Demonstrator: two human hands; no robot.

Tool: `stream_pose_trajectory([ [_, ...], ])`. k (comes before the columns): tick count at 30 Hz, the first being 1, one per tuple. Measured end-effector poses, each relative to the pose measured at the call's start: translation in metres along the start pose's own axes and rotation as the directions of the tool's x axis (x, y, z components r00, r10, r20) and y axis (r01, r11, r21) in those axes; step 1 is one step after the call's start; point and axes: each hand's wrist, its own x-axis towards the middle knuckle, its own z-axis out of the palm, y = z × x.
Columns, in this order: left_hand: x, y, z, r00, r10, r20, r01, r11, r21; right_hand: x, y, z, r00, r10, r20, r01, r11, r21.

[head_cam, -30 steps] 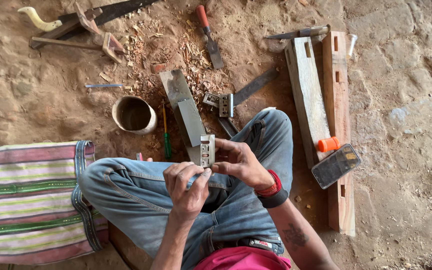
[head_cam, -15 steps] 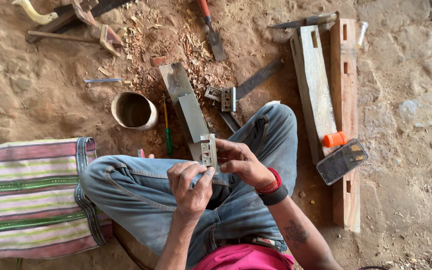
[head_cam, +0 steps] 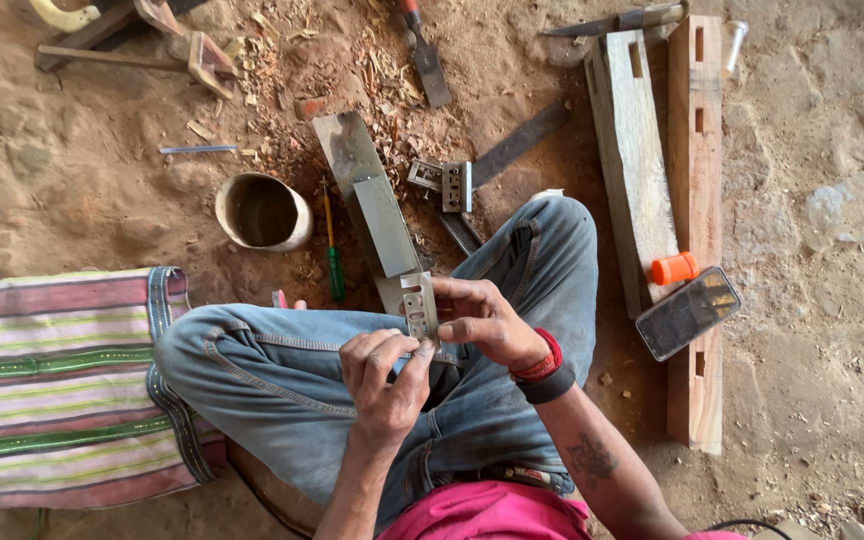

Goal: The person sits on the ground and sharpens a small metal tool on a grinding stone. They repeatedly rub the tool against the stone, occasionally dip it into a small container of liquid, and inspect the edge between strokes.

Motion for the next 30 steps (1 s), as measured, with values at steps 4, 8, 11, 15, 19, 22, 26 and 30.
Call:
stream_pose_trajectory([
  [4, 0.000, 0.003, -0.002, 1.000, -0.007, 0.002, 0.007, 1.000, -0.004, 0.001, 0.009, -0.004, 0.999, -0.037, 0.024, 0.035, 0.996, 0.078],
  [8, 0.002, 0.004, -0.003, 1.000, -0.026, -0.016, 0.026, 0.999, -0.027, 0.003, 0.019, -0.009, 0.998, -0.070, -0.001, 0.069, 0.994, 0.081],
  [11, 0.002, 0.006, -0.001, 0.997, -0.065, -0.037, 0.063, 0.996, -0.062, 0.003, 0.023, -0.011, 0.999, -0.042, -0.033, 0.046, 0.993, 0.109],
  [15, -0.005, 0.015, 0.005, 0.963, -0.247, -0.106, 0.225, 0.957, -0.184, 0.005, 0.030, -0.011, 0.993, -0.099, -0.057, 0.099, 0.995, -0.001],
  [19, -0.017, 0.022, 0.015, 0.743, -0.658, -0.123, 0.500, 0.667, -0.553, 0.008, 0.042, -0.006, 0.964, -0.168, -0.206, 0.171, 0.985, -0.003],
  [22, -0.025, 0.020, 0.018, 0.569, -0.822, -0.015, 0.537, 0.385, -0.751, 0.009, 0.049, -0.002, 0.919, -0.225, -0.323, 0.225, 0.974, -0.036],
  [26, -0.030, 0.015, 0.017, 0.574, -0.818, 0.037, 0.496, 0.312, -0.810, 0.005, 0.044, 0.002, 0.890, -0.259, -0.374, 0.243, 0.966, -0.092],
  [30, -0.028, 0.016, 0.016, 0.630, -0.775, 0.042, 0.524, 0.385, -0.759, 0.003, 0.032, 0.008, 0.892, -0.224, -0.393, 0.217, 0.974, -0.063],
])
